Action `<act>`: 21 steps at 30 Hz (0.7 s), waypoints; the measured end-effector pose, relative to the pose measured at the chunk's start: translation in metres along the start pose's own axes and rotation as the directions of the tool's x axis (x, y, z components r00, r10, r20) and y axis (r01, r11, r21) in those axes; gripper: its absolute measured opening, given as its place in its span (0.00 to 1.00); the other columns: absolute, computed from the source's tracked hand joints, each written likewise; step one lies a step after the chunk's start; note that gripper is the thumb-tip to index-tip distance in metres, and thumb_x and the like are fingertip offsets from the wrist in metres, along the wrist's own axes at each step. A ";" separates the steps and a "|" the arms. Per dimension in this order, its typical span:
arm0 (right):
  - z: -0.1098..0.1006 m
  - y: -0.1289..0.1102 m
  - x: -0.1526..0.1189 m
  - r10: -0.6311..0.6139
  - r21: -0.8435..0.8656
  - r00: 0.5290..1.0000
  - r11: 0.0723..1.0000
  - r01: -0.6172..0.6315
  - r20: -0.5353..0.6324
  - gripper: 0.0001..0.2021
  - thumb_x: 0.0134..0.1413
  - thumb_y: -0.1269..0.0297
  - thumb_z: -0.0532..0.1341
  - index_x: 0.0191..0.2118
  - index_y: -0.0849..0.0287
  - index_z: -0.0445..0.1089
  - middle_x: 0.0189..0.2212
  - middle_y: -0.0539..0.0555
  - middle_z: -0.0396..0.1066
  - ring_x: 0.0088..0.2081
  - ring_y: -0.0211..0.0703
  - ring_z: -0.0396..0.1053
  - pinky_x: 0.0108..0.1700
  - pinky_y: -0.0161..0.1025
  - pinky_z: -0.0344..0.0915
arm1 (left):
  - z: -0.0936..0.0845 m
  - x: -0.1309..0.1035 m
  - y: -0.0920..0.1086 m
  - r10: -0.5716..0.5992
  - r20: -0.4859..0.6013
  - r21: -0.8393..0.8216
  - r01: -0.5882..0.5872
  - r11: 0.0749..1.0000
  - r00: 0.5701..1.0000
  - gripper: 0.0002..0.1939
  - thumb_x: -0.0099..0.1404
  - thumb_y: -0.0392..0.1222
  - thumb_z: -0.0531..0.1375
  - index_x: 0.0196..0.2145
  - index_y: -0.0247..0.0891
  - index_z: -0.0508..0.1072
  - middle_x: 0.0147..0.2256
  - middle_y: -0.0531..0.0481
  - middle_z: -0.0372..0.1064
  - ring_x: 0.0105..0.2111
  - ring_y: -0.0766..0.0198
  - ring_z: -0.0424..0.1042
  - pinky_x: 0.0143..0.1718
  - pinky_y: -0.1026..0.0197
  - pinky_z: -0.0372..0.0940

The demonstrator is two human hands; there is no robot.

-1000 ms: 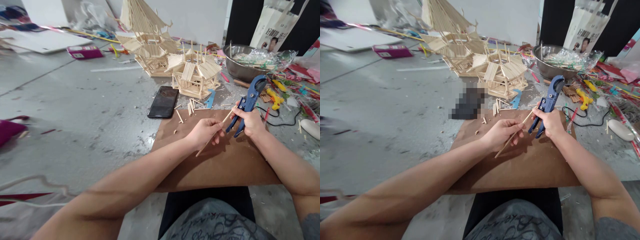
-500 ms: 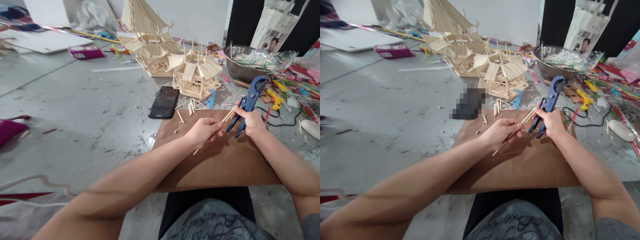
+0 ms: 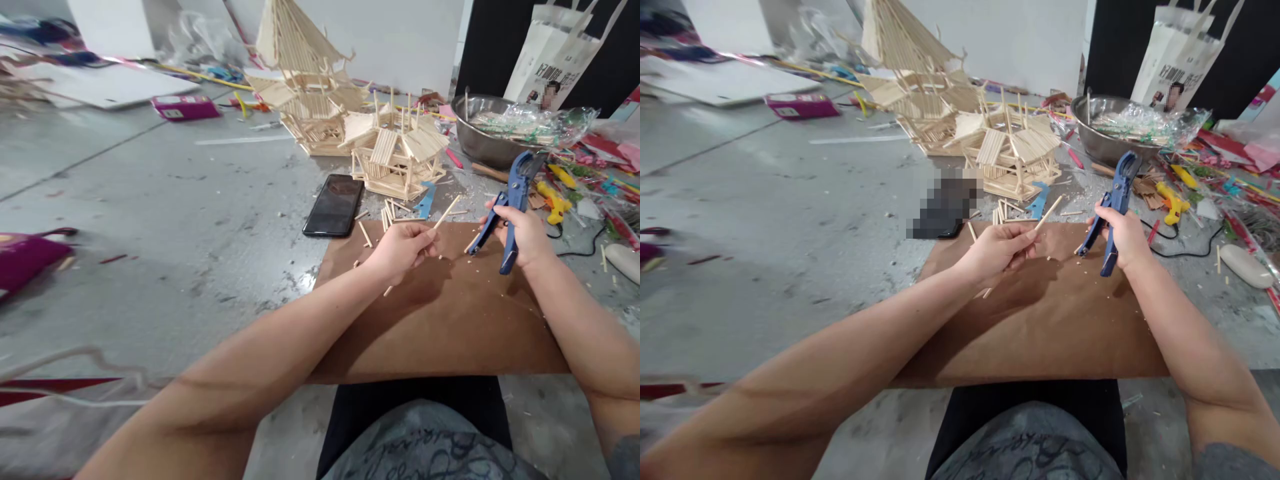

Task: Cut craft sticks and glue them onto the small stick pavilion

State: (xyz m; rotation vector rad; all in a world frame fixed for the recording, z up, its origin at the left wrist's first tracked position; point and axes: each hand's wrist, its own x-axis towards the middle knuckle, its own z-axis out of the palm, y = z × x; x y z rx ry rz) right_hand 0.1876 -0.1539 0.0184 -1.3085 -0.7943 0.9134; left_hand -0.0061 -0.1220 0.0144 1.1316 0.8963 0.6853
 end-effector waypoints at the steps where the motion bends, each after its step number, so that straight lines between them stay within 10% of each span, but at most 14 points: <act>1: -0.002 -0.004 -0.004 -0.111 -0.143 0.994 0.983 0.112 0.013 0.09 0.40 0.64 0.59 0.32 0.59 0.66 0.30 0.50 0.68 0.30 0.40 0.68 0.37 0.43 0.66 | -0.001 0.001 0.000 0.038 -0.013 -0.007 -0.038 0.999 0.999 0.07 0.58 0.34 0.56 0.23 0.30 0.67 0.15 0.55 0.62 0.09 0.80 0.50 0.10 0.72 0.42; 5: -0.005 -0.016 -0.019 -0.344 -0.769 0.926 0.546 0.332 0.156 0.16 0.42 0.61 0.59 0.40 0.57 0.65 0.29 0.52 0.68 0.33 0.45 0.67 0.40 0.46 0.62 | -0.006 0.003 0.002 0.191 -0.071 -0.020 -0.192 0.981 0.979 0.08 0.58 0.35 0.55 0.23 0.31 0.66 0.16 0.55 0.63 0.09 0.80 0.50 0.11 0.71 0.42; 9: 0.001 -0.014 -0.026 -0.261 -0.885 0.899 0.221 0.410 0.352 0.16 0.45 0.64 0.55 0.43 0.58 0.63 0.33 0.57 0.69 0.36 0.49 0.67 0.38 0.44 0.62 | -0.010 0.004 0.003 0.341 -0.144 -0.024 -0.348 0.937 0.929 0.09 0.55 0.40 0.58 0.23 0.32 0.66 0.16 0.56 0.60 0.11 0.79 0.51 0.11 0.71 0.43; 21: 0.010 0.001 -0.034 -0.145 -0.824 0.830 0.113 0.555 0.539 0.22 0.44 0.67 0.53 0.49 0.65 0.59 0.41 0.62 0.67 0.42 0.50 0.66 0.43 0.43 0.62 | -0.003 -0.003 0.003 0.356 -0.071 0.050 -0.353 0.934 0.932 0.12 0.54 0.44 0.60 0.23 0.34 0.63 0.11 0.61 0.50 0.11 0.78 0.49 0.12 0.70 0.43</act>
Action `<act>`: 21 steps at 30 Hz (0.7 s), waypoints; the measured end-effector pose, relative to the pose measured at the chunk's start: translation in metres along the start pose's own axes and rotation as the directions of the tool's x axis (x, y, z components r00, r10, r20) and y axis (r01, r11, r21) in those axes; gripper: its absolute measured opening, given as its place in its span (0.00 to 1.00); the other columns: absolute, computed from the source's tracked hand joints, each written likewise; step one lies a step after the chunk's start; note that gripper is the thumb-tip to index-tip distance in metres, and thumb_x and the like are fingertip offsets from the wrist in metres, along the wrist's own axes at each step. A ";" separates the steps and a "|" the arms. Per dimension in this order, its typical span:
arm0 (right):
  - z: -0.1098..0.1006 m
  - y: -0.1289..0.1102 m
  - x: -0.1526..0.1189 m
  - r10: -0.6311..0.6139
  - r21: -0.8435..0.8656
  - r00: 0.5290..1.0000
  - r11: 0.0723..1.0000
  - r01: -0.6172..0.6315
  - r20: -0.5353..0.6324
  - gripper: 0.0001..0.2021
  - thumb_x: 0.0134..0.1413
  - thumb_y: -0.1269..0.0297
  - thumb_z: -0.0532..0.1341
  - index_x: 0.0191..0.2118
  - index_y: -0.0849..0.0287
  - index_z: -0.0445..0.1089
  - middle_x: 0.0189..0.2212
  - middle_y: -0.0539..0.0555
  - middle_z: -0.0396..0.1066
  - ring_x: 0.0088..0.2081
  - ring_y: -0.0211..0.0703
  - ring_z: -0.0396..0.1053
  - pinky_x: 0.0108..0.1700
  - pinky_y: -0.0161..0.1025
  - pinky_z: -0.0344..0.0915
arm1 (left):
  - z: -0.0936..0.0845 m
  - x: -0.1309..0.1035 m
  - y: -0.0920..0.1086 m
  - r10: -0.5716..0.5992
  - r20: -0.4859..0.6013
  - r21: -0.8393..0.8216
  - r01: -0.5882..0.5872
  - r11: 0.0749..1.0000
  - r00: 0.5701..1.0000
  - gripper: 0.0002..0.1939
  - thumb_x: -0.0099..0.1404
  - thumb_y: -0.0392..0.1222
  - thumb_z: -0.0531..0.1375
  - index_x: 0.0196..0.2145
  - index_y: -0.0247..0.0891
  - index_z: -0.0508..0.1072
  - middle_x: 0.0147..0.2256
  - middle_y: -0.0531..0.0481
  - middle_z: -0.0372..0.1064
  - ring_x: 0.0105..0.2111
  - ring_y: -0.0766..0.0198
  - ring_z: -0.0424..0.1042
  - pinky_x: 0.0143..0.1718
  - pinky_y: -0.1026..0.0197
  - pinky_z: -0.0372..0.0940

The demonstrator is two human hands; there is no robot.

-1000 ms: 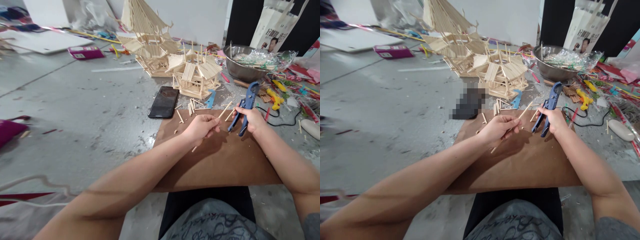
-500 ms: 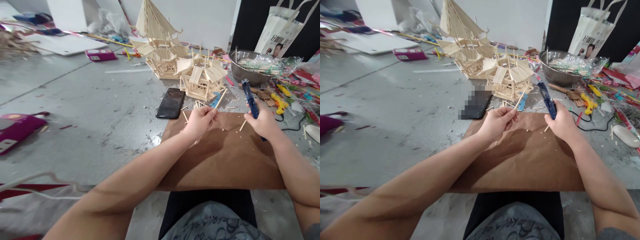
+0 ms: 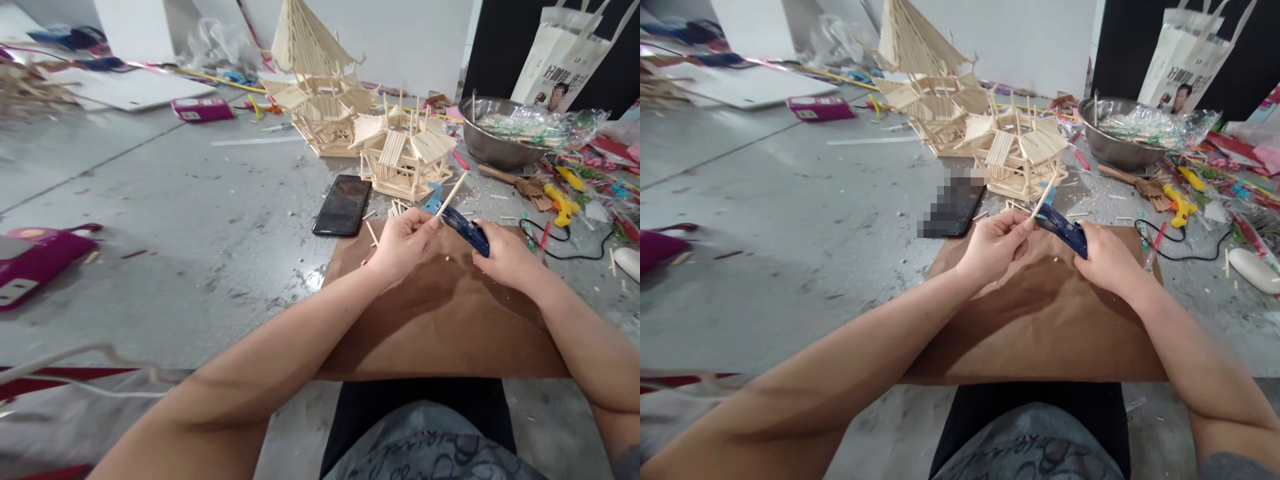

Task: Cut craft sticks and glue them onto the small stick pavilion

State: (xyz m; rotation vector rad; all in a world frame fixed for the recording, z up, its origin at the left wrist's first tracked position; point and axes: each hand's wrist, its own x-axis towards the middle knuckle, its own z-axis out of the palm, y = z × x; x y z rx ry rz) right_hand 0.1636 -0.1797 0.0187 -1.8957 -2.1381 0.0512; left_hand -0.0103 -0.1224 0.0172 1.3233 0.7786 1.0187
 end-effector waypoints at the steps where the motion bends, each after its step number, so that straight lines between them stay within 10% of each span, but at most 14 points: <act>1: 0.000 -0.001 0.000 -0.005 -0.007 1.000 1.000 0.005 0.006 0.23 0.44 0.67 0.53 0.50 0.67 0.58 0.42 0.63 0.67 0.44 0.51 0.66 0.44 0.43 0.61 | 0.000 -0.001 0.000 0.004 0.019 0.017 -0.004 1.000 1.000 0.12 0.54 0.44 0.60 0.22 0.34 0.63 0.12 0.61 0.50 0.11 0.78 0.49 0.12 0.70 0.43; 21: -0.005 -0.007 -0.004 -0.050 0.088 0.996 0.995 0.044 0.069 0.18 0.43 0.68 0.54 0.44 0.61 0.62 0.39 0.58 0.70 0.40 0.50 0.67 0.39 0.42 0.62 | -0.004 0.000 -0.003 0.013 0.167 0.038 -0.020 0.999 0.986 0.10 0.52 0.43 0.61 0.24 0.33 0.66 0.14 0.59 0.55 0.11 0.78 0.53 0.13 0.70 0.47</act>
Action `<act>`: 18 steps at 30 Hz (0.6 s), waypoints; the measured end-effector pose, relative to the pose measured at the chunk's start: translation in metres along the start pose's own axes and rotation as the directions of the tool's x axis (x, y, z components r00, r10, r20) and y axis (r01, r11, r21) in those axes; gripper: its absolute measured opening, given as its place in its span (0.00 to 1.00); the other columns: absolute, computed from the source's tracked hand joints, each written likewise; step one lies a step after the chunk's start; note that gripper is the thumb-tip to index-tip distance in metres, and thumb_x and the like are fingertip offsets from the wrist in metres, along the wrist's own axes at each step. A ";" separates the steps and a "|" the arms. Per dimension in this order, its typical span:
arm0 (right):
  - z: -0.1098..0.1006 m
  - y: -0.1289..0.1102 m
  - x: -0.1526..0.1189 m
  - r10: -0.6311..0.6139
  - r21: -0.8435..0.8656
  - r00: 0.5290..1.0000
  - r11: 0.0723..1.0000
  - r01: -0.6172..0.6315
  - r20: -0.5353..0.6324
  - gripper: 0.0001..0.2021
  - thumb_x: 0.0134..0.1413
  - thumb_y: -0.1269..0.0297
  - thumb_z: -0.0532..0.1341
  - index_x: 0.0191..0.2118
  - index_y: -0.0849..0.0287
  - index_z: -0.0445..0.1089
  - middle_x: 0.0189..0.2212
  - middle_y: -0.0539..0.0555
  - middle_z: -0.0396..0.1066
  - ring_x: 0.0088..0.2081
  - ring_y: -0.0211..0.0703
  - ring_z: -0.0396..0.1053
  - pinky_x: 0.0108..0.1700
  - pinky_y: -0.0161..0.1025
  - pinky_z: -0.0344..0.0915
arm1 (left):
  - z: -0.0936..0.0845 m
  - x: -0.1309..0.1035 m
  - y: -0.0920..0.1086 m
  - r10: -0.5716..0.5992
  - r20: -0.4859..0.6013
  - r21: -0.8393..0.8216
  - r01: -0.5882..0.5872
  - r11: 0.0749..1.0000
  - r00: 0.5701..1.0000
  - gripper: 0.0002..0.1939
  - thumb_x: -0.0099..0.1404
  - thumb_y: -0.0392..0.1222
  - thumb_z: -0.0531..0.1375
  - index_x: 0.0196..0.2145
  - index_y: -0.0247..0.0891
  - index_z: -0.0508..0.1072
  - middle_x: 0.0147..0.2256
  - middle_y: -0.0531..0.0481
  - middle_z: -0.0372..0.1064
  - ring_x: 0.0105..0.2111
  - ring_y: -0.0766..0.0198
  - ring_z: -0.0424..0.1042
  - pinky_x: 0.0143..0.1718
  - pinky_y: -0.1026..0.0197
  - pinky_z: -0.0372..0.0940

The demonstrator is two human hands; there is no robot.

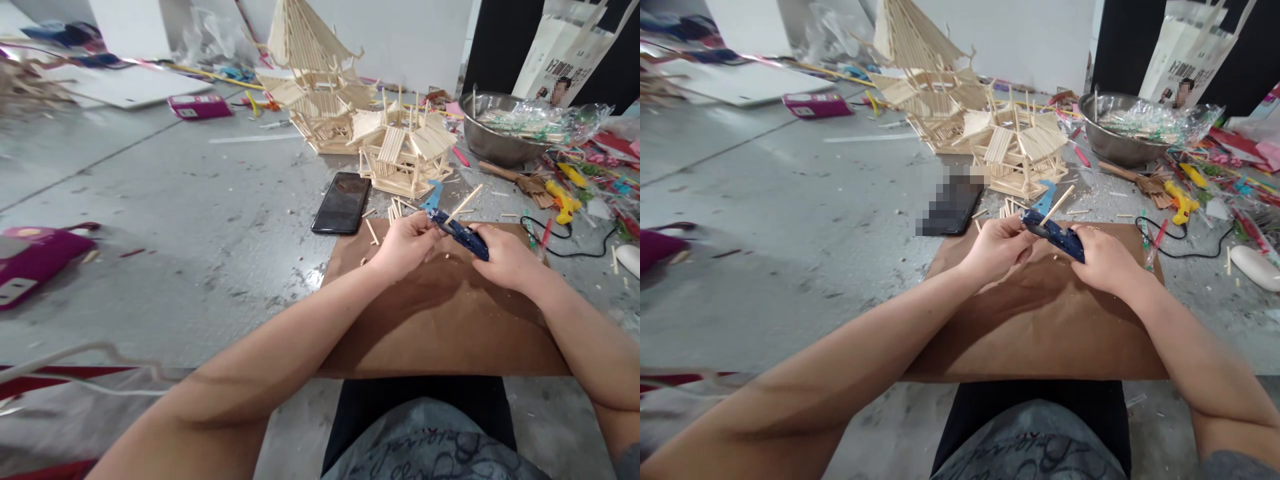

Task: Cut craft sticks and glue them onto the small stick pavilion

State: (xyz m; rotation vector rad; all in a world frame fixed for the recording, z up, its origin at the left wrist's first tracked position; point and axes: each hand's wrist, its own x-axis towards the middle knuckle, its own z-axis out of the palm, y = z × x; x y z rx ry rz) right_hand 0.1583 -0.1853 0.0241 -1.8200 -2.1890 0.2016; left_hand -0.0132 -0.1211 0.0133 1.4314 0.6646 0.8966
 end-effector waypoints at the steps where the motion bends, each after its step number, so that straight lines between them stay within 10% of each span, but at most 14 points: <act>1: 0.000 0.000 0.000 0.005 -0.005 1.000 1.000 -0.005 0.003 0.17 0.43 0.68 0.54 0.44 0.61 0.62 0.39 0.58 0.70 0.40 0.50 0.68 0.39 0.42 0.62 | 0.000 0.000 -0.001 0.002 0.002 -0.001 -0.002 1.000 1.000 0.10 0.52 0.43 0.61 0.24 0.33 0.66 0.15 0.59 0.55 0.11 0.78 0.53 0.13 0.70 0.47; 18: -0.001 -0.004 0.002 0.097 -0.125 0.995 0.988 -0.094 0.023 0.14 0.46 0.63 0.54 0.41 0.60 0.63 0.34 0.58 0.72 0.34 0.49 0.69 0.34 0.39 0.60 | -0.001 0.001 -0.004 -0.002 -0.047 0.079 0.005 0.997 0.999 0.11 0.53 0.45 0.60 0.21 0.33 0.68 0.13 0.58 0.56 0.12 0.77 0.53 0.13 0.69 0.47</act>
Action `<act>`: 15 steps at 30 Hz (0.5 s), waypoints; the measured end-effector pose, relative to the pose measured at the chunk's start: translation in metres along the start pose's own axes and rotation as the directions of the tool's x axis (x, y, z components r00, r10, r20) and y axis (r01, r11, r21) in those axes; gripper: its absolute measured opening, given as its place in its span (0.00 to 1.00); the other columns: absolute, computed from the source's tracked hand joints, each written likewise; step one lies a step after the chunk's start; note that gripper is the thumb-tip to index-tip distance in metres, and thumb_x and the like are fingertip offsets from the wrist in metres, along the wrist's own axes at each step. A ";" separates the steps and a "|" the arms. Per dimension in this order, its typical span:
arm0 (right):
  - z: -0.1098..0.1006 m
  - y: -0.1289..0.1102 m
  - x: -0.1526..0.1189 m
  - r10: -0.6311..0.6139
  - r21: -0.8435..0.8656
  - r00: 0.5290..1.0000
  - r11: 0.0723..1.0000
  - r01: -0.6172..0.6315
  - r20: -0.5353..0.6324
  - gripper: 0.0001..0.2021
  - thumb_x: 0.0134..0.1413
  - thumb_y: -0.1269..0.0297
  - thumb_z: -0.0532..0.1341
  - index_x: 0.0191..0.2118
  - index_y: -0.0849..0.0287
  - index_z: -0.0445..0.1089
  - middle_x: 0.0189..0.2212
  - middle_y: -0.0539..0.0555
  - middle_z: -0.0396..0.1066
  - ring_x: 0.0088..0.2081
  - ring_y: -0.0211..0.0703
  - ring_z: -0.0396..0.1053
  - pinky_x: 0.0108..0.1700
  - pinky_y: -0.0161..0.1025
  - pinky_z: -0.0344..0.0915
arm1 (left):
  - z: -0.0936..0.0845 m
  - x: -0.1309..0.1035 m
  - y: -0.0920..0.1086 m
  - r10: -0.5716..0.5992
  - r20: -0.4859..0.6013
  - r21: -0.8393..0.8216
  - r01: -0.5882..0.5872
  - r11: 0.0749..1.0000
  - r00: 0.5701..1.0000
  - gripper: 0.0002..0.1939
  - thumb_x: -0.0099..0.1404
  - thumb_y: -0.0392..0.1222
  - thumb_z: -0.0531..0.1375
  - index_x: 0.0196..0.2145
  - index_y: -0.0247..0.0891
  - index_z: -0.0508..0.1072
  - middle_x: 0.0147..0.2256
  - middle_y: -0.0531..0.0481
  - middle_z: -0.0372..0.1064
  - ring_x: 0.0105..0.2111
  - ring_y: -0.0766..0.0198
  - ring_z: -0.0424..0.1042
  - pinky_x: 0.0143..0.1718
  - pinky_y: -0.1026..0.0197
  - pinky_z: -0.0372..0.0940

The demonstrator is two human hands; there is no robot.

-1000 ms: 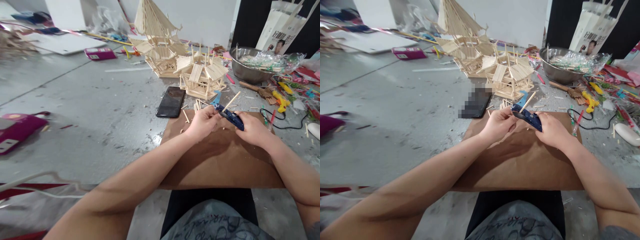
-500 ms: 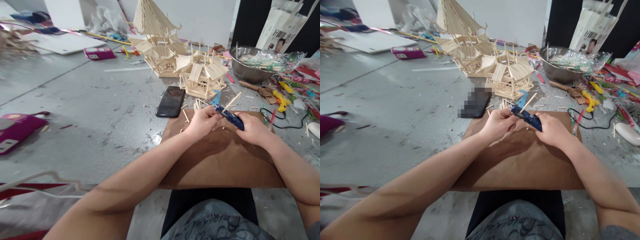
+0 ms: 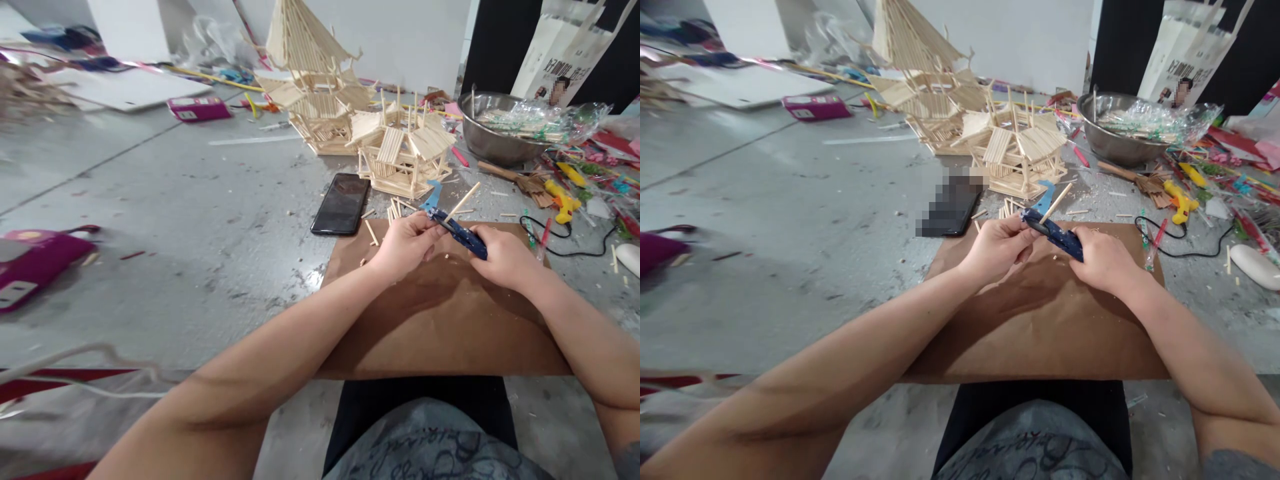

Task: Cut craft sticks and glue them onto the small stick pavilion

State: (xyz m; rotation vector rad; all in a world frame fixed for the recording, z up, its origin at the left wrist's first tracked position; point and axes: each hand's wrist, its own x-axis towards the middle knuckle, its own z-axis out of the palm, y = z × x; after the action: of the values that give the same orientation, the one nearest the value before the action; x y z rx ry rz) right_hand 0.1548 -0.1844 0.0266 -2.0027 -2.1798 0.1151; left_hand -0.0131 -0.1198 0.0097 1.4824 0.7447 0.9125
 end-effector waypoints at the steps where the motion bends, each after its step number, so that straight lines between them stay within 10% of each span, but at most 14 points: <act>1: 0.000 -0.001 0.000 0.011 -0.021 1.000 1.000 -0.011 0.004 0.14 0.46 0.62 0.54 0.41 0.60 0.63 0.33 0.58 0.72 0.34 0.49 0.69 0.33 0.39 0.60 | 0.000 0.000 0.000 -0.016 -0.002 0.015 0.016 1.000 1.000 0.11 0.53 0.45 0.60 0.22 0.33 0.68 0.12 0.58 0.55 0.11 0.76 0.52 0.14 0.69 0.46; 15: 0.007 -0.005 0.005 0.062 -0.126 0.998 0.990 -0.063 -0.014 0.12 0.48 0.61 0.52 0.39 0.59 0.63 0.31 0.58 0.72 0.31 0.51 0.70 0.29 0.40 0.57 | 0.003 0.000 -0.005 0.101 -0.121 0.247 -0.068 0.966 0.987 0.09 0.57 0.37 0.53 0.21 0.35 0.62 0.17 0.55 0.63 0.18 0.74 0.57 0.20 0.70 0.51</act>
State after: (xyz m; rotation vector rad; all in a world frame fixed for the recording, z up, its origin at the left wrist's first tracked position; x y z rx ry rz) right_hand 0.1477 -0.1791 0.0206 -2.1343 -2.1698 -0.0260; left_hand -0.0099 -0.1205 0.0051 1.6904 0.9230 1.0209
